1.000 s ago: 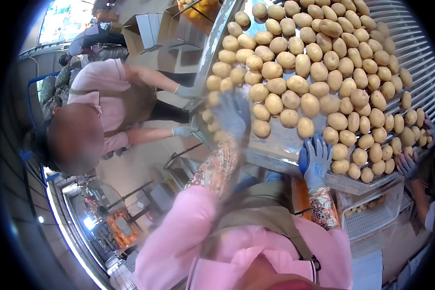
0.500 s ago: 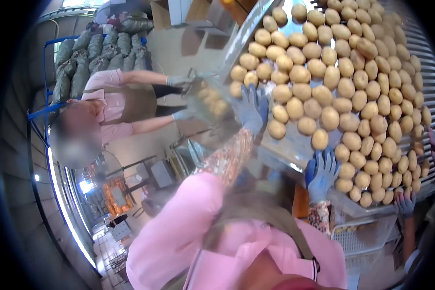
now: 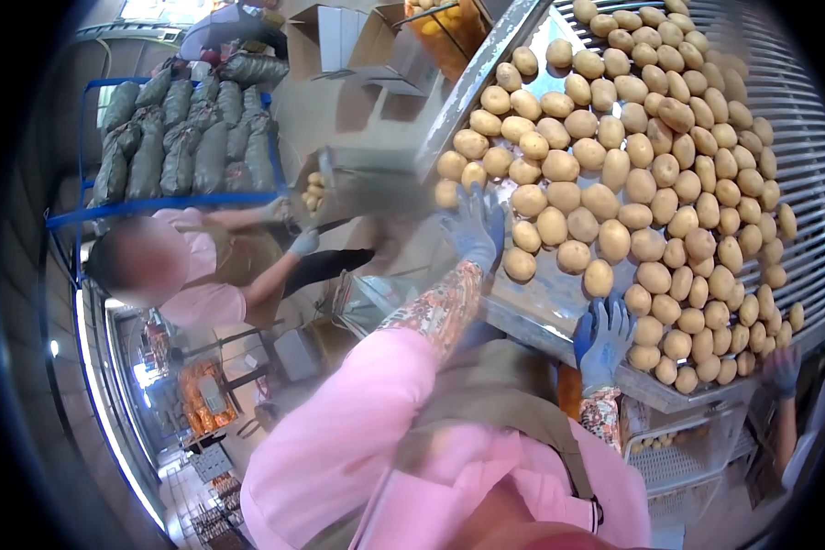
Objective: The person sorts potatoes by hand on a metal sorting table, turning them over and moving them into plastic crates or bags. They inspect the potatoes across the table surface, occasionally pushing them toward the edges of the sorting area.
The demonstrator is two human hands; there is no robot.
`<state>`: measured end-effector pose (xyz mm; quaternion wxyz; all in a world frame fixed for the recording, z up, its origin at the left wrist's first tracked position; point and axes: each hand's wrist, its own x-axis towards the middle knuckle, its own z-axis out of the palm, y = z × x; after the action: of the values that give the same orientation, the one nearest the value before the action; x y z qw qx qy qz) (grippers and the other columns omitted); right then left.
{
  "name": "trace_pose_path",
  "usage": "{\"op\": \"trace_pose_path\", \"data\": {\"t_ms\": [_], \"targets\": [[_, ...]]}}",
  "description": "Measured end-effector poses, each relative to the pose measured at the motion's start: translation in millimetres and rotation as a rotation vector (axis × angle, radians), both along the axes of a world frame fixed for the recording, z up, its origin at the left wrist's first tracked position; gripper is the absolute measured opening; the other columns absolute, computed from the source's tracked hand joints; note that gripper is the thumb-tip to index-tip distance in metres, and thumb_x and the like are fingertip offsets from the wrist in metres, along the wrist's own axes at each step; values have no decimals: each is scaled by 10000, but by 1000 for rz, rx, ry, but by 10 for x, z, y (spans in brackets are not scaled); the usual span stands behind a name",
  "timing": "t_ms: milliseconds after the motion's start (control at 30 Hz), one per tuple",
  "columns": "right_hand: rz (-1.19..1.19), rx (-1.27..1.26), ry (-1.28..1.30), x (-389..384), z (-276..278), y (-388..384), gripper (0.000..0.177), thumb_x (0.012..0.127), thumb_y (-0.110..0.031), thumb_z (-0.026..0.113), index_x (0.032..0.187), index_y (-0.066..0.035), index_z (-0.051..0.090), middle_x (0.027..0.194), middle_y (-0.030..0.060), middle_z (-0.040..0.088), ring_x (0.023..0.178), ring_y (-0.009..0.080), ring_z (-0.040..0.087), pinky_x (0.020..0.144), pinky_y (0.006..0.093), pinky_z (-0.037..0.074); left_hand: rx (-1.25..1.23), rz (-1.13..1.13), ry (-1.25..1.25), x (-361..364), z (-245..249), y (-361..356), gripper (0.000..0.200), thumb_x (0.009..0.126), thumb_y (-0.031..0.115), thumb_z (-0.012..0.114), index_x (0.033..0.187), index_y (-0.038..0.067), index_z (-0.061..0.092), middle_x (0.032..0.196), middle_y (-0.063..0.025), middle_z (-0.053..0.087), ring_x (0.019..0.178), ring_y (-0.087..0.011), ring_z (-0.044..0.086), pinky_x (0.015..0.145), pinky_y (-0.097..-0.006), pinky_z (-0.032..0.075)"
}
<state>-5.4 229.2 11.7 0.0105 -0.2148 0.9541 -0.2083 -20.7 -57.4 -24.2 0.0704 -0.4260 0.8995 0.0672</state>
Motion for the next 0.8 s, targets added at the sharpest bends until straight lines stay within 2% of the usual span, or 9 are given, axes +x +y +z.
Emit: {"op": "trace_pose_path", "data": {"t_ms": [133, 233, 267, 367, 433, 533, 667, 733, 800], "targets": [[-13, 2, 13, 48, -40, 6, 256, 852, -210, 593, 1077, -96, 638, 1212, 122, 576, 1181, 313, 491, 1060, 513, 297, -7, -56, 8, 33, 4, -13, 685, 925, 531, 371, 1510, 221, 193, 1562, -121, 164, 1358, -535, 145, 1124, -579, 95], [34, 0, 21, 5, 9, -29, 262, 848, -219, 589, 1074, -94, 638, 1188, 122, 581, 1182, 325, 484, 1060, 513, 294, 23, 50, 38, 71, -238, -65, 680, 929, 529, 365, 1513, 239, 174, 1567, -109, 147, 1364, -527, 132, 1120, -587, 92], [40, 34, 16, 5, 8, -34, 264, 850, -226, 583, 1071, -92, 637, 1186, 123, 581, 1180, 325, 484, 1060, 513, 293, 16, -5, -47, 35, -89, -40, 678, 929, 533, 363, 1514, 252, 164, 1568, -98, 140, 1367, -526, 127, 1118, -594, 90], [73, 74, 4, 10, 9, -51, 277, 855, -241, 568, 1073, -84, 632, 1176, 126, 581, 1172, 320, 486, 1061, 516, 286, 52, 11, -66, 28, -61, -40, 675, 929, 543, 358, 1510, 251, 180, 1561, -100, 161, 1368, -528, 118, 1119, -594, 92], [58, 59, -21, 15, -1, -53, 283, 859, -234, 559, 1087, -81, 628, 1167, 130, 582, 1167, 319, 488, 1061, 511, 283, -1, -22, -28, 69, -51, -43, 670, 930, 553, 350, 1506, 248, 197, 1554, -107, 182, 1364, -534, 127, 1118, -598, 101], [78, 47, -29, 24, -31, -40, 284, 867, -226, 547, 1097, -78, 621, 1166, 135, 577, 1165, 323, 487, 1060, 510, 280, 38, -32, -26, 56, 80, -23, 661, 926, 558, 362, 1503, 282, 196, 1561, -88, 157, 1333, -571, 181, 1098, -625, 170], [87, 41, -24, 23, -47, -15, 285, 869, -234, 552, 1100, -81, 620, 1173, 133, 576, 1168, 321, 485, 1061, 510, 280, 139, -23, 22, 46, 306, -54, 660, 925, 551, 371, 1502, 280, 199, 1558, -92, 161, 1319, -580, 207, 1086, -638, 186], [91, 39, -10, 25, -14, -12, 281, 869, -228, 555, 1093, -74, 624, 1165, 136, 584, 1159, 329, 492, 1058, 503, 286, 222, -10, -41, 35, 400, -56, 660, 926, 543, 374, 1502, 272, 202, 1552, -96, 176, 1311, -579, 225, 1083, -641, 190], [93, 31, 3, 22, 3, -39, 276, 868, -222, 558, 1086, -67, 627, 1158, 139, 592, 1150, 337, 498, 1055, 496, 292, 157, -22, -5, 45, 298, -39, 664, 925, 545, 375, 1502, 264, 203, 1545, -105, 192, 1312, -577, 227, 1085, -640, 186]]}}
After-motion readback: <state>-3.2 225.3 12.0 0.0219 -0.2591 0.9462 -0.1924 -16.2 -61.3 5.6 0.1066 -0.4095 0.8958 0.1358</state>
